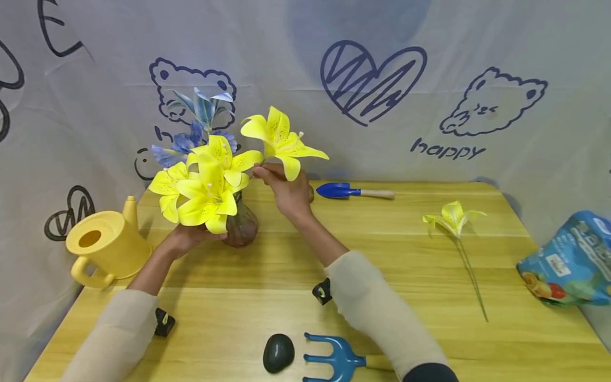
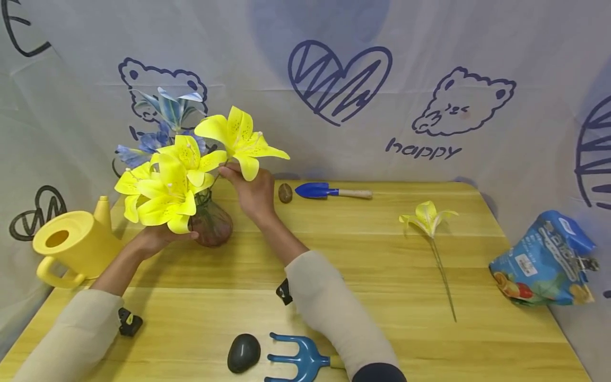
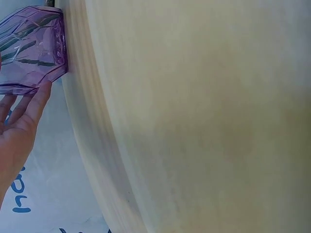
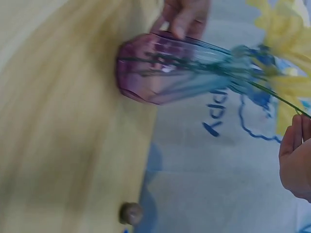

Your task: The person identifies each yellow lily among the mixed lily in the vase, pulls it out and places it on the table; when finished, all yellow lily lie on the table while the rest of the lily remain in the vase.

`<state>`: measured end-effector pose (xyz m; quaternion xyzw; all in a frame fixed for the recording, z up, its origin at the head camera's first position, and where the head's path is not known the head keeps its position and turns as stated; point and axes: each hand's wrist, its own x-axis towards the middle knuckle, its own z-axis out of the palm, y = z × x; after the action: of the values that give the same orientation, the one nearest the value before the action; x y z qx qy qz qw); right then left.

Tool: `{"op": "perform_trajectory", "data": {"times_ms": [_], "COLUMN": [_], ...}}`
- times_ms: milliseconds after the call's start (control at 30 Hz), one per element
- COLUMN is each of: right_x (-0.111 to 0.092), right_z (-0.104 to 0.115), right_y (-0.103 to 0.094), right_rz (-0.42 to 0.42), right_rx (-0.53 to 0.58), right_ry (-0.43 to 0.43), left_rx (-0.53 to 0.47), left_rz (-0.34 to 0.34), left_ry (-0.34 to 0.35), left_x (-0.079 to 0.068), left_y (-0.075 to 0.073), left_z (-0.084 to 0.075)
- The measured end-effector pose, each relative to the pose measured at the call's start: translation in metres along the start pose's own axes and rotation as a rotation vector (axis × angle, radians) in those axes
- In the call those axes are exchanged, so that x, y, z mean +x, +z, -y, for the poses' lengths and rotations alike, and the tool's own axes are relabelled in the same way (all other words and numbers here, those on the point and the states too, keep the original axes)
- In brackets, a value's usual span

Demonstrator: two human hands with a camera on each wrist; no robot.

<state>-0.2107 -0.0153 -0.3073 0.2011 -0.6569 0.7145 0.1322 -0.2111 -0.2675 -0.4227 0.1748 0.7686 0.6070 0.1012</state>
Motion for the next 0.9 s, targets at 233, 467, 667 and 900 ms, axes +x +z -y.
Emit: {"op": "perform_trajectory", "data": {"times_ms": [233,467,667,900], "right_x": [0.008,-0.001,-0.031,-0.072], "right_z": [0.037,0.051,0.027,-0.008], "right_y": [-0.042,-0.134,-0.21,-0.261], "right_rz": [-0.066,-0.164,-0.139,0.082], "right_rx": [0.059,-0.088,-0.424,-0.763], "right_ry": [-0.052,-0.016,0.109,0.239], "left_rx": [-0.027,-0.012,-0.009,0.012], "left_rz": [0.005,0.005,0.003,0.021], "left_ry": [-0.012,0.001,0.005,0.015], "left_x": [-0.004,-0.005,-0.001,0.002], "left_y": [0.005,0.004,-0.003,-0.003], "left_z": [-0.017,-0.019,-0.002,0.003]}}
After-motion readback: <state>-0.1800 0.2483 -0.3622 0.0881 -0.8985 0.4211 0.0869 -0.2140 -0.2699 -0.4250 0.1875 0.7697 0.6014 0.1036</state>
